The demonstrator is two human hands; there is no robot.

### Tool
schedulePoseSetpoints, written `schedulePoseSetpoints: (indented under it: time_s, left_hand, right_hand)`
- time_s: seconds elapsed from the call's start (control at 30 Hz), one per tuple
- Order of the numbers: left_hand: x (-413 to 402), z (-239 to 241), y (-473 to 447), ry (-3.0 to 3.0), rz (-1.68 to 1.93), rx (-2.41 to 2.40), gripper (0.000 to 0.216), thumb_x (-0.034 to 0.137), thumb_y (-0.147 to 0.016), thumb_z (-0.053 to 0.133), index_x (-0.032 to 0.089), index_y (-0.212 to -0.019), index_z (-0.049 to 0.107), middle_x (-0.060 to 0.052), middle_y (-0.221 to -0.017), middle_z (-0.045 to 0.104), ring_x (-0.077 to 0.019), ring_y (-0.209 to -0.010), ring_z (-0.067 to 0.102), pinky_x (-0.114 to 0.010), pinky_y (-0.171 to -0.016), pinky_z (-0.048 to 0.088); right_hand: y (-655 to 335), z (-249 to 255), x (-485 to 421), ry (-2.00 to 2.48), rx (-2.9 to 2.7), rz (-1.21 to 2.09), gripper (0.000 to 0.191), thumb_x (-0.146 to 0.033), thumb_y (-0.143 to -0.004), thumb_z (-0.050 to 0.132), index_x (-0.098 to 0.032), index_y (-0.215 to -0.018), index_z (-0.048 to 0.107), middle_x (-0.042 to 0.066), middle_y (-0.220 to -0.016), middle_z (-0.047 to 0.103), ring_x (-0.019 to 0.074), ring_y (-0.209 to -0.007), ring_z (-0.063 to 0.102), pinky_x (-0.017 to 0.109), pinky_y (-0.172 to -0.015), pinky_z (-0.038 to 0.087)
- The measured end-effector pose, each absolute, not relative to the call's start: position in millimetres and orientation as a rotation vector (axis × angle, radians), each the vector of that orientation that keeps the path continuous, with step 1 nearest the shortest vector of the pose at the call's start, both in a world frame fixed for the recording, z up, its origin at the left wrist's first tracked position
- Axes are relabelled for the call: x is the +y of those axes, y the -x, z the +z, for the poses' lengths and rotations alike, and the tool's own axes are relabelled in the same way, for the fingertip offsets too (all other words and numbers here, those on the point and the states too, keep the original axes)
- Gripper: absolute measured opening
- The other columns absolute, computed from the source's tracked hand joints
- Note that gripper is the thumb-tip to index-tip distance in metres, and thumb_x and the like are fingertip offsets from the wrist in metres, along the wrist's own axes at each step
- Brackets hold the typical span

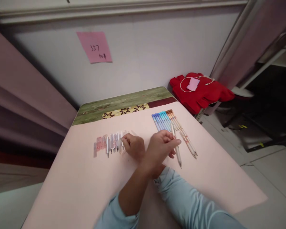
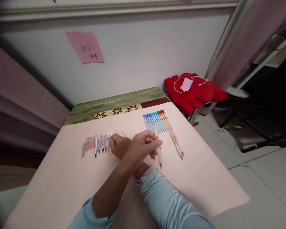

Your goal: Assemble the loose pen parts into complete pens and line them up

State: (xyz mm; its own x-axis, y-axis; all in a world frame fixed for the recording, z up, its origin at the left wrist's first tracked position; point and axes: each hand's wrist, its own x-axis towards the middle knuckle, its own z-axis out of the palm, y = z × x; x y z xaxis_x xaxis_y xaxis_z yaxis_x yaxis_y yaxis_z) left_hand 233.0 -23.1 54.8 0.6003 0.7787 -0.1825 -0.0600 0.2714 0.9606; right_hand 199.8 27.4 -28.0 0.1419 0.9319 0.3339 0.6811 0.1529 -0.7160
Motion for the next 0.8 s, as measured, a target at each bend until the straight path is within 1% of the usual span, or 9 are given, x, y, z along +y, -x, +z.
schedulePoseSetpoints:
  time_s: [0.03,0.1,0.17,0.23,0.33,0.47,0.6,0.7,0.8]
  left_hand:
    - [-23.1,42.5,-248.7,-1.165,0.588,0.786,0.033,0.034,-0.063,0.084,0.018,-0.066,0.056,0.002,-0.044,0.057,-0.0122,-0.035,0.053,-0.02,-0.033,0.042]
    - [-19.9,16.9,-273.2,-1.172,0.518,0.899,0.034,0.031,-0.061,0.085,0.018,-0.061,0.053,0.002,-0.04,0.055,-0.0127,-0.032,0.052,-0.02,-0.033,0.042]
    - [-15.3,-5.2,-289.8,-1.178,0.405,0.995,0.036,0.028,-0.061,0.084,0.019,-0.053,0.051,-0.001,-0.038,0.055,-0.016,-0.031,0.053,-0.024,-0.032,0.043]
    - [-11.2,-21.1,-301.4,-1.207,0.299,1.027,0.04,0.028,-0.061,0.082,0.019,-0.043,0.048,-0.006,-0.035,0.055,-0.0192,-0.031,0.055,-0.026,-0.032,0.044]
    - [-6.7,-35.6,-313.8,-1.202,0.283,0.988,0.041,0.027,-0.056,0.083,0.02,-0.037,0.048,-0.008,-0.033,0.054,-0.0216,-0.03,0.055,-0.027,-0.032,0.043]
    - [-3.8,-43.5,-324.9,-1.226,0.282,1.038,0.041,0.029,-0.055,0.083,0.021,-0.035,0.048,-0.008,-0.031,0.051,-0.0213,-0.028,0.052,-0.03,-0.031,0.043]
    - [-7.3,-41.1,-330.4,-1.242,0.274,1.083,0.045,0.035,-0.06,0.082,0.02,-0.037,0.047,-0.008,-0.035,0.054,-0.0212,-0.034,0.055,-0.034,-0.039,0.049]
    - [-12.2,-35.6,-330.5,-1.253,0.256,1.103,0.048,0.04,-0.064,0.082,0.021,-0.04,0.045,-0.005,-0.034,0.05,-0.0196,-0.035,0.054,-0.035,-0.042,0.049]
    - [-15.4,-24.6,-321.2,-1.312,0.194,1.12,0.042,0.039,-0.066,0.081,0.019,-0.045,0.051,-0.005,-0.036,0.051,-0.0199,-0.039,0.057,-0.034,-0.047,0.05]
  right_hand:
    - [-200.0,-27.0,28.0,1.592,-1.605,0.38,0.025,-0.035,-0.097,0.047,-0.025,-0.091,0.069,-0.001,-0.073,0.071,0.0144,-0.069,0.064,0.022,-0.064,0.039]
    - [-200.9,-25.2,29.3,1.594,-1.613,0.389,0.024,-0.036,-0.097,0.049,-0.025,-0.091,0.069,-0.001,-0.076,0.073,0.0145,-0.071,0.066,0.022,-0.065,0.038]
    - [-201.9,-23.9,30.3,1.6,-1.624,0.398,0.024,-0.037,-0.097,0.05,-0.025,-0.091,0.069,-0.001,-0.078,0.074,0.0147,-0.074,0.067,0.022,-0.065,0.038]
    - [-202.8,-23.0,30.6,1.612,-1.624,0.408,0.024,-0.038,-0.097,0.05,-0.026,-0.092,0.07,-0.001,-0.079,0.074,0.0151,-0.075,0.067,0.023,-0.065,0.038]
    - [-203.3,-21.4,30.3,1.624,-1.625,0.426,0.023,-0.038,-0.097,0.051,-0.026,-0.093,0.07,-0.001,-0.08,0.075,0.0155,-0.075,0.068,0.023,-0.065,0.038]
    - [-203.8,-19.7,30.6,1.632,-1.613,0.447,0.022,-0.039,-0.096,0.052,-0.027,-0.095,0.07,-0.001,-0.081,0.075,0.0156,-0.075,0.068,0.023,-0.064,0.039]
    - [-203.9,-22.2,31.7,1.614,-1.602,0.446,0.022,-0.038,-0.096,0.052,-0.027,-0.094,0.07,-0.001,-0.08,0.075,0.016,-0.075,0.068,0.023,-0.065,0.039]
    - [-203.1,-27.7,30.0,1.57,-1.593,0.446,0.022,-0.035,-0.096,0.051,-0.025,-0.092,0.07,0.0,-0.078,0.075,0.0161,-0.073,0.068,0.023,-0.065,0.039]
    - [-202.6,-34.7,28.0,1.526,-1.566,0.446,0.024,-0.036,-0.095,0.05,-0.024,-0.09,0.071,0.001,-0.071,0.072,0.0164,-0.067,0.065,0.023,-0.063,0.038]
